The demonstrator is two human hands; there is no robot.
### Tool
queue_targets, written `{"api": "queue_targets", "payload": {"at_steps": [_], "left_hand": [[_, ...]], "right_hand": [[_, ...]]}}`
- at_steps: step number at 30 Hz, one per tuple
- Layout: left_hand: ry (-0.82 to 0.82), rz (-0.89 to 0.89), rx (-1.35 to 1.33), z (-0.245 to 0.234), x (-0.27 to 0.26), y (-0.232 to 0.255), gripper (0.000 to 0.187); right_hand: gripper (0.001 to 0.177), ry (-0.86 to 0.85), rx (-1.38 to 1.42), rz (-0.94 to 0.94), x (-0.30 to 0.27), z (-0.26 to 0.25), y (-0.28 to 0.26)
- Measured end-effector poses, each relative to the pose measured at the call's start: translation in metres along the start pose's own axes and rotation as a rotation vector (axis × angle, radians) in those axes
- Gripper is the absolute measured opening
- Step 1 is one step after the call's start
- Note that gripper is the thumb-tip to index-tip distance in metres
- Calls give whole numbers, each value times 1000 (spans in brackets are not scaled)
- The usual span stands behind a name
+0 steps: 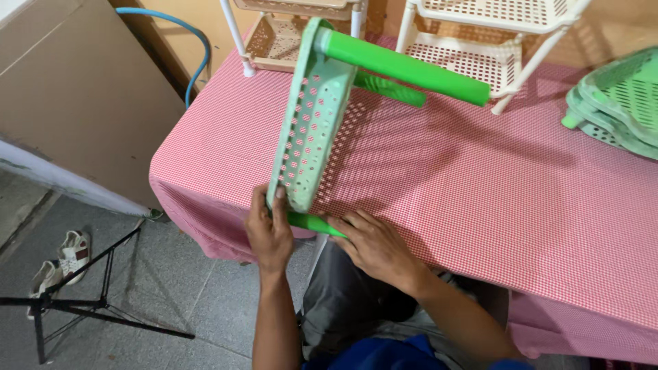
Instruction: The person assembles a green plastic corner basket by inserting green cylindrical rods into the basket frame. They repeatedly insert and remove the rods to test fitment, then place the assembled basket on a table with a red and white checkered tablecloth.
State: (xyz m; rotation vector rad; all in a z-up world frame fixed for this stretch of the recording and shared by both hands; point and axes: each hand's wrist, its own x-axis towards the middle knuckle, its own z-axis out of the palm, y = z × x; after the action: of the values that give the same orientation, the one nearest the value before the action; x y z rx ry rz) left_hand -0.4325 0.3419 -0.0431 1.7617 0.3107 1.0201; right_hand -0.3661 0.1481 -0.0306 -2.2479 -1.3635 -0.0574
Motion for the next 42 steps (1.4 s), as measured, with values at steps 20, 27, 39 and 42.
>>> {"api": "queue_targets", "payload": {"at_steps": [20,27,39,42], "left_hand": [[-250,-59,-166,110,-64,43,21],[-586,261,-95,84,-45,23,49],[-791,315,-161,69,-27,-3,50],[-764,374,-147,68,-23,-1,43]], "right_hand": [[44,34,-154,147,-113,-47,84],[47,63,-141,182,-114,-45,87],[51,53,-144,154,-112,-56,82],[47,60,-127,142,-112,-58,80]]}}
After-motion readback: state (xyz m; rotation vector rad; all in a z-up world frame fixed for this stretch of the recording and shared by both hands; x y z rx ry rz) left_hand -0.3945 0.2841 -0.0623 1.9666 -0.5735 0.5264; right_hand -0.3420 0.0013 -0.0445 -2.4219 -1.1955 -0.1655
